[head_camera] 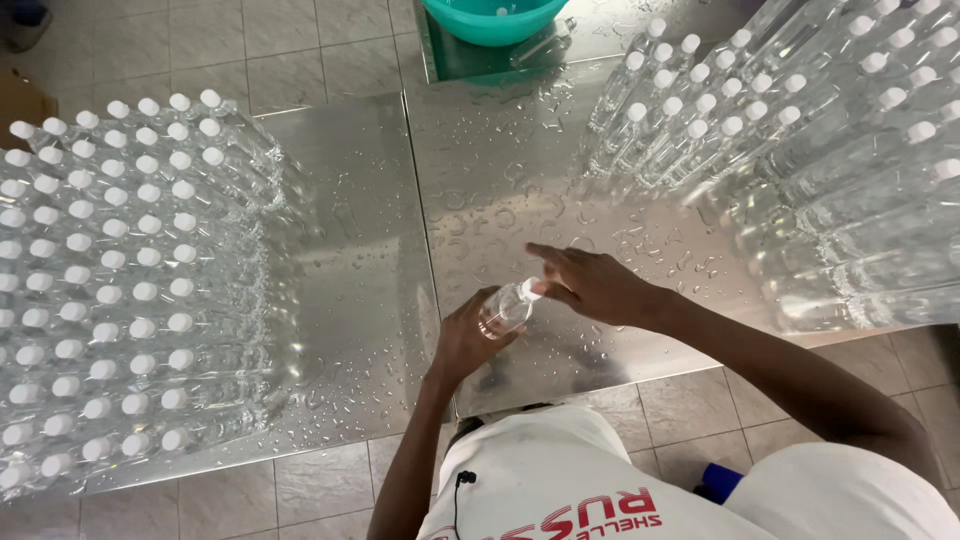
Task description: The person repeatedly picks up clear plastic bottles from a metal table, screws on white caps, and places the capped bottles into a large stack on the left. The task is performed by hand without tools.
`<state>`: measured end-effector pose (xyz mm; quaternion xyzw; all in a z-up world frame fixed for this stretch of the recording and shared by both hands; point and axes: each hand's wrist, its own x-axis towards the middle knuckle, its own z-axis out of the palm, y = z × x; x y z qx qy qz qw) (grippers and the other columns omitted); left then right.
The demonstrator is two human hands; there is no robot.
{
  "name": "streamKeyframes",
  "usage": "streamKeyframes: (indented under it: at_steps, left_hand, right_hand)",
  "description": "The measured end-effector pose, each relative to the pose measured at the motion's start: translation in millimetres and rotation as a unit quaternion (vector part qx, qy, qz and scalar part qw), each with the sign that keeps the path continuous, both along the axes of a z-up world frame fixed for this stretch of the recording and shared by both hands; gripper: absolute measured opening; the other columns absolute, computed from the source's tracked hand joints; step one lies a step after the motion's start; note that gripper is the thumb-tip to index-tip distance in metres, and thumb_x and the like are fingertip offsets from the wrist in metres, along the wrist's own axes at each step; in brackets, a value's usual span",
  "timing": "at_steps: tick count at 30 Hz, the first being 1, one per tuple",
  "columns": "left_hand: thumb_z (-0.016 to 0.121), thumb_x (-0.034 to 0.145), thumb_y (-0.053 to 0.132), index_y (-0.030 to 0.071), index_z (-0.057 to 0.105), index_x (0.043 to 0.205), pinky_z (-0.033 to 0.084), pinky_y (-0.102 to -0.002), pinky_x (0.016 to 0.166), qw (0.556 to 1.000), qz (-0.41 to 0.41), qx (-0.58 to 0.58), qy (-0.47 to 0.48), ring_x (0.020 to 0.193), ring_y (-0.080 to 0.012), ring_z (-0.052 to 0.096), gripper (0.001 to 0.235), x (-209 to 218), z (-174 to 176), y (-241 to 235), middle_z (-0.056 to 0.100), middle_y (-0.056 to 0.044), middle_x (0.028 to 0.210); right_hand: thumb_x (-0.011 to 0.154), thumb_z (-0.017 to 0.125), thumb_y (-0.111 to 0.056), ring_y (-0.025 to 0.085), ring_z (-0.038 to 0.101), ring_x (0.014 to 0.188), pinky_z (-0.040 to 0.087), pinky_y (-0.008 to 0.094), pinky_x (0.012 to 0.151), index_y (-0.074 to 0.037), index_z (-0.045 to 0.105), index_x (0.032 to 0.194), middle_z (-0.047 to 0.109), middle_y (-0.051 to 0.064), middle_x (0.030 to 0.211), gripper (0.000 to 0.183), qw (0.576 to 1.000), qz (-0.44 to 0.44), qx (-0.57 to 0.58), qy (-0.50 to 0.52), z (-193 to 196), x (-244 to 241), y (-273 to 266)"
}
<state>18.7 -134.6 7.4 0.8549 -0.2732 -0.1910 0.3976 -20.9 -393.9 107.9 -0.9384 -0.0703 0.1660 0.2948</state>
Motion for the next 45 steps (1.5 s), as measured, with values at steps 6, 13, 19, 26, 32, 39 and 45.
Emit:
streamKeyframes:
  at_steps: [6, 13, 19, 26, 32, 39, 45]
  left_hand:
    - [0.092, 0.077, 0.05, 0.027, 0.06, 0.149, 0.063, -0.054, 0.096, 1.0, -0.021, -0.022, 0.002, 0.105, -0.0375, 0.079, 0.083, 1, -7, 13, 0.078, -0.011, 0.11]
    - [0.09, 0.079, 0.048, 0.025, 0.06, 0.147, 0.063, -0.054, 0.091, 0.998, -0.068, -0.006, 0.003, 0.099, -0.0363, 0.079, 0.078, -1, -7, 18, 0.077, -0.009, 0.1]
    - [0.096, 0.074, 0.044, 0.013, 0.063, 0.143, 0.058, -0.057, 0.099, 0.966, -0.143, -0.137, 0.167, 0.11, -0.0443, 0.076, 0.083, 4, 22, 35, 0.079, -0.021, 0.114]
    - [0.099, 0.072, 0.045, 0.003, 0.056, 0.157, 0.053, -0.056, 0.11, 0.916, -0.276, -0.141, 0.256, 0.123, -0.0451, 0.071, 0.104, 13, 21, 50, 0.075, -0.028, 0.132]
    - [0.087, 0.075, 0.061, 0.017, 0.058, 0.153, 0.06, -0.055, 0.091, 0.98, -0.138, 0.063, 0.13, 0.099, -0.0414, 0.079, 0.093, -3, -1, 45, 0.08, -0.011, 0.101]
    - [0.1, 0.07, 0.043, 0.022, 0.071, 0.135, 0.058, -0.042, 0.102, 0.936, -0.197, -0.101, 0.273, 0.108, -0.0248, 0.074, 0.075, -2, 27, 60, 0.082, -0.008, 0.114]
    - [0.098, 0.07, 0.057, 0.0, 0.066, 0.143, 0.042, -0.065, 0.123, 0.874, -0.319, -0.111, 0.348, 0.138, -0.0515, 0.06, 0.098, -3, 5, 68, 0.068, -0.031, 0.14]
  right_hand:
    - [0.111, 0.057, -0.014, 0.042, 0.065, 0.125, 0.061, 0.052, 0.097, -0.008, 0.049, 0.156, 0.062, 0.02, 0.13, 0.047, 0.943, 0.245, -0.127, -0.186, 11, -15, 16]
    - [0.114, 0.039, -0.042, 0.023, 0.069, 0.065, 0.054, 0.044, 0.068, -0.02, 0.051, 0.141, 0.062, 0.002, 0.069, 0.037, 0.997, -0.013, 0.052, 0.054, -24, -19, 25]
    - [0.111, 0.05, -0.034, 0.029, 0.071, 0.092, 0.061, 0.04, 0.079, -0.012, 0.044, 0.156, 0.062, 0.012, 0.104, 0.051, 0.883, 0.3, -0.202, -0.3, -31, -27, 16]
    - [0.115, 0.038, -0.026, 0.031, 0.068, 0.09, 0.06, 0.042, 0.076, -0.003, 0.054, 0.146, 0.057, 0.011, 0.099, 0.043, 0.886, 0.359, -0.054, -0.288, -39, -38, 32]
    - [0.111, 0.035, -0.049, 0.038, 0.07, 0.135, 0.055, 0.055, 0.113, -0.031, 0.055, 0.154, 0.074, 0.012, 0.147, 0.05, 0.978, -0.091, 0.085, 0.166, -52, -34, 44]
    - [0.115, 0.026, -0.062, 0.022, 0.071, 0.07, 0.061, 0.032, 0.059, -0.015, 0.063, 0.121, 0.062, 0.005, 0.078, 0.06, 0.848, 0.294, -0.131, -0.421, -59, -28, 37]
    - [0.114, 0.021, -0.068, 0.023, 0.052, 0.059, 0.049, 0.034, 0.055, -0.017, 0.048, 0.084, 0.04, 0.004, 0.076, 0.065, 0.744, 0.354, -0.086, -0.56, -62, -14, 43]
